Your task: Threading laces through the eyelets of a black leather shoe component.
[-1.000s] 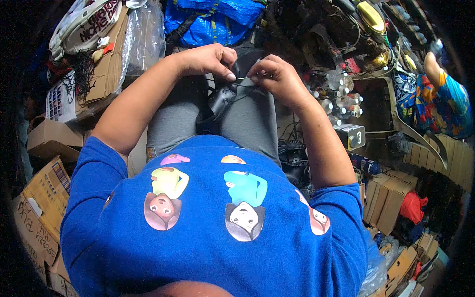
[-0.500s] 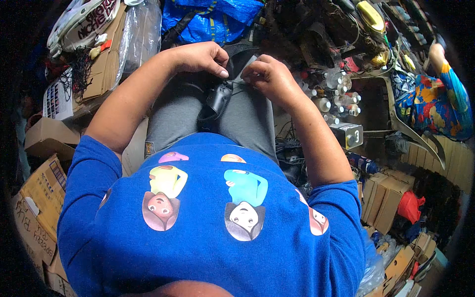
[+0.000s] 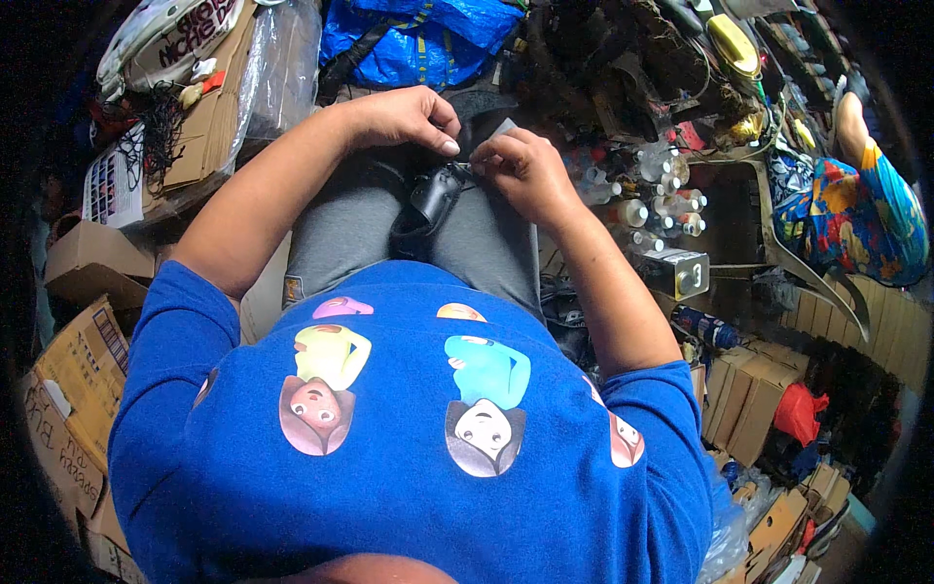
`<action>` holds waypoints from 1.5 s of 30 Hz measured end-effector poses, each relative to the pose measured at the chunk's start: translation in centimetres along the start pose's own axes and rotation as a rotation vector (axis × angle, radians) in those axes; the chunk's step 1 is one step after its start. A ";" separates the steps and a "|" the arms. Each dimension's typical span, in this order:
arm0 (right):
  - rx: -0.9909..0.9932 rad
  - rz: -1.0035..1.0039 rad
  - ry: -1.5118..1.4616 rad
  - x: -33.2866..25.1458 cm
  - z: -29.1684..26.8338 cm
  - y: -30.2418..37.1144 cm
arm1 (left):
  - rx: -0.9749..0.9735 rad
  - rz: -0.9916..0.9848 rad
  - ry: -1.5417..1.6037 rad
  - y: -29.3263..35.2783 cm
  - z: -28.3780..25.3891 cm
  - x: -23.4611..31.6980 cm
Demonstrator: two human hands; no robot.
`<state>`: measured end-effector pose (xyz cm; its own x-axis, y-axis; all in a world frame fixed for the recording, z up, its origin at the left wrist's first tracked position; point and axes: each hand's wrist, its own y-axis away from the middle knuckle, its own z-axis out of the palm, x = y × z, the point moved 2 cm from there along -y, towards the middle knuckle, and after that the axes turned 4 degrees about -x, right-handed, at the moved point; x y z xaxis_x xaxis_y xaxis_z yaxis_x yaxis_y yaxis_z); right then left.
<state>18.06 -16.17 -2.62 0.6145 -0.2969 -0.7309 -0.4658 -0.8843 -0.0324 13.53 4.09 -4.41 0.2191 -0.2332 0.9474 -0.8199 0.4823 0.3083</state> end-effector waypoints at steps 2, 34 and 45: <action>0.025 -0.010 -0.016 -0.2 0.3 0.6 | -0.039 0.000 -0.005 0.0 -0.2 -0.1; -0.102 -0.200 0.682 -6.3 -0.1 0.9 | -0.272 -0.094 -0.272 0.7 0.3 1.8; -0.173 -0.183 0.841 -6.4 0.9 -0.7 | -0.073 0.043 -0.457 -1.7 -0.3 3.0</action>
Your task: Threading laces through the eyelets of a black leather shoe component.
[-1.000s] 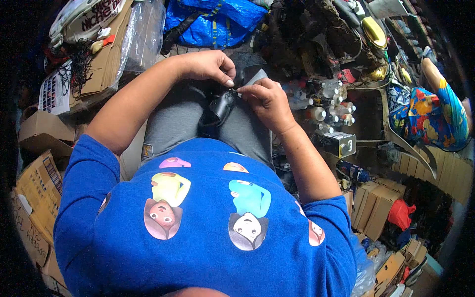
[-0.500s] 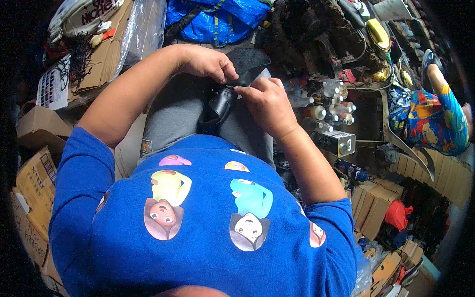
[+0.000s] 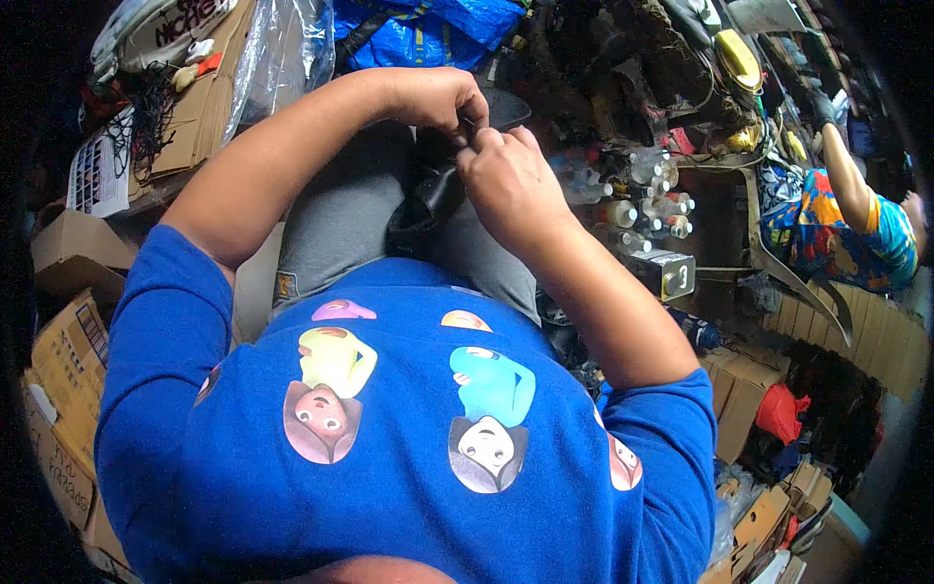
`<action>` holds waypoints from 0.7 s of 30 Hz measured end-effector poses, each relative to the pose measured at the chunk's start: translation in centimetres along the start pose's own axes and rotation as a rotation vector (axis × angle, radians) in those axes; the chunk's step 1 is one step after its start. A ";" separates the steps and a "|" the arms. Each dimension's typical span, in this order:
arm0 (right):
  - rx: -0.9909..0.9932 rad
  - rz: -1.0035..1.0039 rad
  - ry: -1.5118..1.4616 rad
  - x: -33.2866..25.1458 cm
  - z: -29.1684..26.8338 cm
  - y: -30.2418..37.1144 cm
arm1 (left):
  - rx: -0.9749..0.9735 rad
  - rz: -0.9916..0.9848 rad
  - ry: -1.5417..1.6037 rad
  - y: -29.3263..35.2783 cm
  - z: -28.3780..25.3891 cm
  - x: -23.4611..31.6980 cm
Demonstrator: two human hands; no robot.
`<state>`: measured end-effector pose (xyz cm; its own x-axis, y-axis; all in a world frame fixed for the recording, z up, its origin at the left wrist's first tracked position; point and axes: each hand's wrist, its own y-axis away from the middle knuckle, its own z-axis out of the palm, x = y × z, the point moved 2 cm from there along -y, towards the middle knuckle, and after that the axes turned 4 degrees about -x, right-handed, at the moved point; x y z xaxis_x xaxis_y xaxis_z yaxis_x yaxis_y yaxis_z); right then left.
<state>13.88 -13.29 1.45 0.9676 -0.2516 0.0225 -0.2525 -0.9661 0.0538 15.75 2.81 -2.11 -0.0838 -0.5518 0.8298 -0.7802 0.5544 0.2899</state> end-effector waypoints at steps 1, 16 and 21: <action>-0.001 -0.004 0.001 0.0 0.5 0.1 | 0.011 -0.009 0.031 0.0 0.2 -0.2; 0.325 0.368 -0.728 5.5 5.1 2.6 | 0.359 -0.158 -0.257 9.5 3.7 -1.5; 0.786 0.702 -2.172 8.7 8.1 2.2 | 0.587 -0.054 -0.343 10.5 3.1 -1.9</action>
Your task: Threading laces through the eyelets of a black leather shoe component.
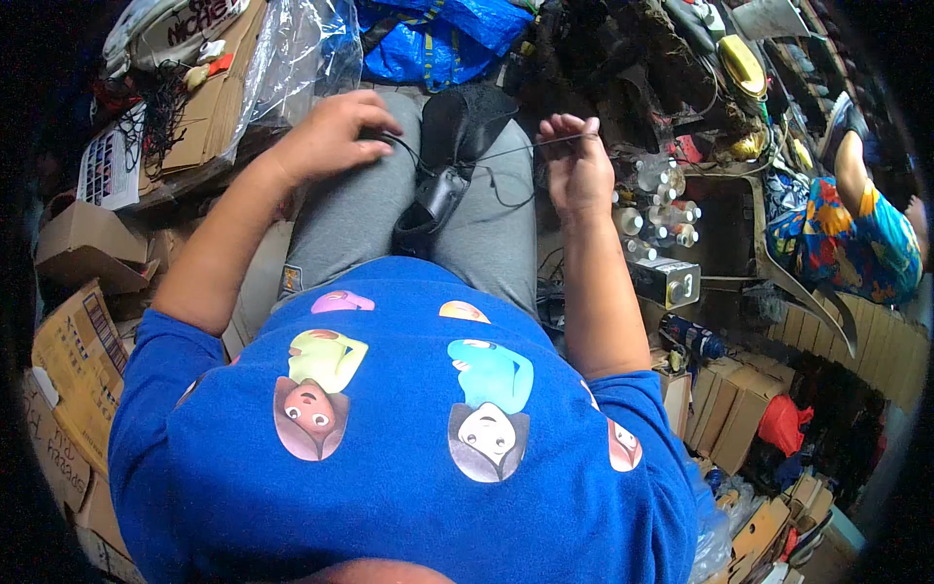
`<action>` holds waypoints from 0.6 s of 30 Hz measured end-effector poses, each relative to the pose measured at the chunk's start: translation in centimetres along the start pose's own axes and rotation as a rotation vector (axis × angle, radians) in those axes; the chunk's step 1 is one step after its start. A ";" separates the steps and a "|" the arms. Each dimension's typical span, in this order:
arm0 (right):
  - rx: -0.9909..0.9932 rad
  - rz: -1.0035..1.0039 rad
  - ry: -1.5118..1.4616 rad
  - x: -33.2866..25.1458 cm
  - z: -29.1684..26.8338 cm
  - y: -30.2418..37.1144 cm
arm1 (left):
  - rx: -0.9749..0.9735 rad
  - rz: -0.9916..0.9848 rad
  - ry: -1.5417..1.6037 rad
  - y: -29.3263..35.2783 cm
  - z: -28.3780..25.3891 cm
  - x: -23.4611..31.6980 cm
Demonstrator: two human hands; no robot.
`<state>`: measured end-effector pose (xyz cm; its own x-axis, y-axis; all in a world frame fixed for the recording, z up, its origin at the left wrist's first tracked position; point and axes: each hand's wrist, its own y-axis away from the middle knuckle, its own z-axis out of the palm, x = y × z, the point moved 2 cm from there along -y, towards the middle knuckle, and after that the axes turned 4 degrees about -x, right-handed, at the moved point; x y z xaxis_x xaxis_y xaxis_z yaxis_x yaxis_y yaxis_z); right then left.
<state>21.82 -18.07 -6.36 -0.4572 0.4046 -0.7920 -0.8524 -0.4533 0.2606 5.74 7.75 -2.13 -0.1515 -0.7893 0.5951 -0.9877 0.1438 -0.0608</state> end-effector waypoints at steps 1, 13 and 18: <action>-0.059 0.086 -0.202 0.3 0.2 0.1 | 0.005 0.052 0.039 -0.7 0.8 0.7; -0.240 0.332 -0.483 1.5 -0.4 1.2 | -0.047 -0.123 -0.031 1.9 -2.1 -2.8; -0.215 0.323 -0.406 1.3 -0.3 1.5 | 0.422 -0.430 0.913 0.3 -0.8 -1.9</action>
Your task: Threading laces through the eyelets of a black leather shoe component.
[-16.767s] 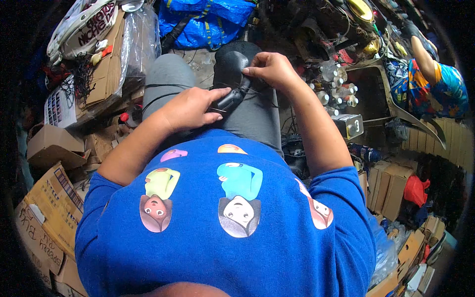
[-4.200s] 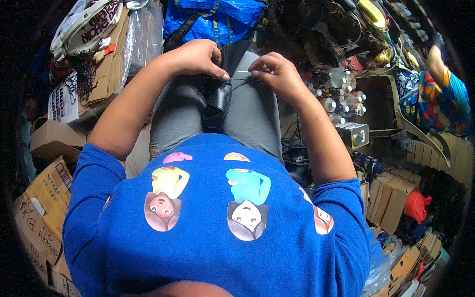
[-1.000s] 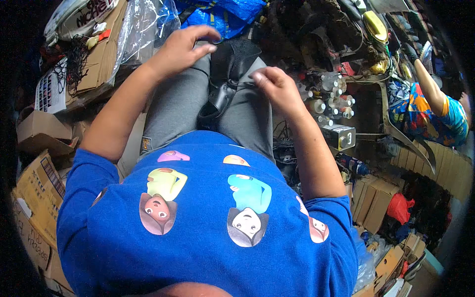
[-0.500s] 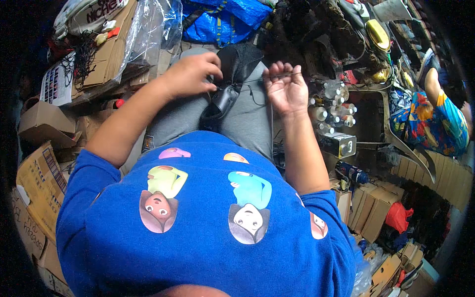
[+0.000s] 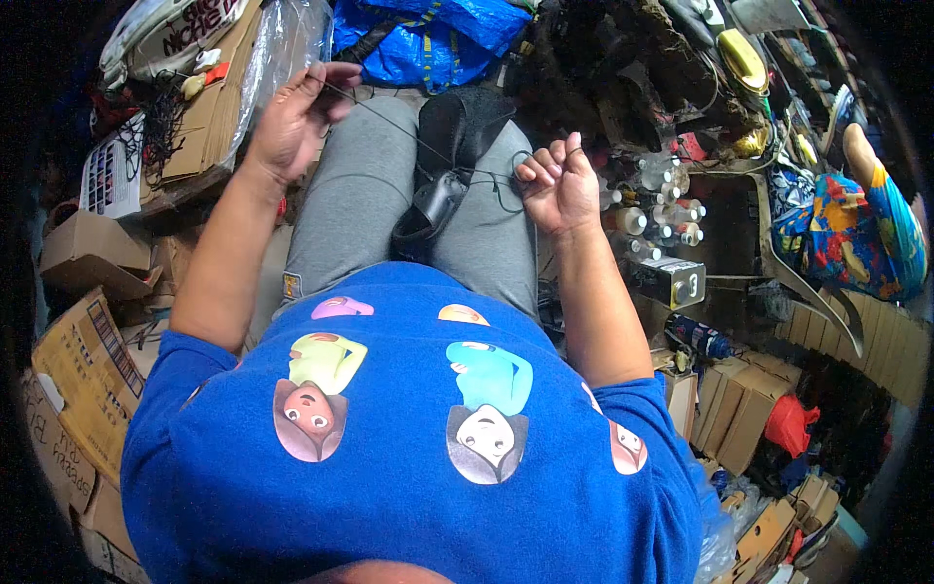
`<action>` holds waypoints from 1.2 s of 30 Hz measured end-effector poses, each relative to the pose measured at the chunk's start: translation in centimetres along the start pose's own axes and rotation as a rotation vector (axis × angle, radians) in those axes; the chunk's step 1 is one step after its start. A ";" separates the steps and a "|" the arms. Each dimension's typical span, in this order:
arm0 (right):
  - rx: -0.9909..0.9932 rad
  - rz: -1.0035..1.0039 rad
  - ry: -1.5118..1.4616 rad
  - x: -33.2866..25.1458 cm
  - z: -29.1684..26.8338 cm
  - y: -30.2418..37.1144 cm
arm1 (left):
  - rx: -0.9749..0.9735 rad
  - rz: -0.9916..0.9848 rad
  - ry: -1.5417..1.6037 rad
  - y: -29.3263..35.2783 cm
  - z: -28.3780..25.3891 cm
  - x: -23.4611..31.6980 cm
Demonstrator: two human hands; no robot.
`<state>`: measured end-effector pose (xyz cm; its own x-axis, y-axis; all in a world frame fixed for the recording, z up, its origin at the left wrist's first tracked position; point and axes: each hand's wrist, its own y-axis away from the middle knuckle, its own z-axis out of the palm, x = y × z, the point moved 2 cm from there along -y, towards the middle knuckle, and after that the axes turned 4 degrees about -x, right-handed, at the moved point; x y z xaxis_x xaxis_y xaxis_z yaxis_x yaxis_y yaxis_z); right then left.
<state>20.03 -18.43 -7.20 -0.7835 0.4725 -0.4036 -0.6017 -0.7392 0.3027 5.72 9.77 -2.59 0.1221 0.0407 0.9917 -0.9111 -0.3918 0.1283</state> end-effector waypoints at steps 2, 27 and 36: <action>0.045 -0.012 0.037 0.1 0.4 0.1 | -0.230 -0.032 0.970 0.6 3.5 0.6; -0.121 0.184 1.858 -1.8 9.7 -4.1 | -0.341 0.120 -1.033 5.9 9.6 1.2; -0.254 0.125 1.636 -3.2 5.9 -0.9 | -0.722 0.478 -0.955 6.3 8.4 0.9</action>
<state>22.19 -16.48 -1.09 0.2585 -0.4415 -0.8592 -0.3843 -0.8631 0.3278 3.37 -0.42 -1.01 -0.3145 -0.7529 0.5781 -0.9112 0.4102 0.0384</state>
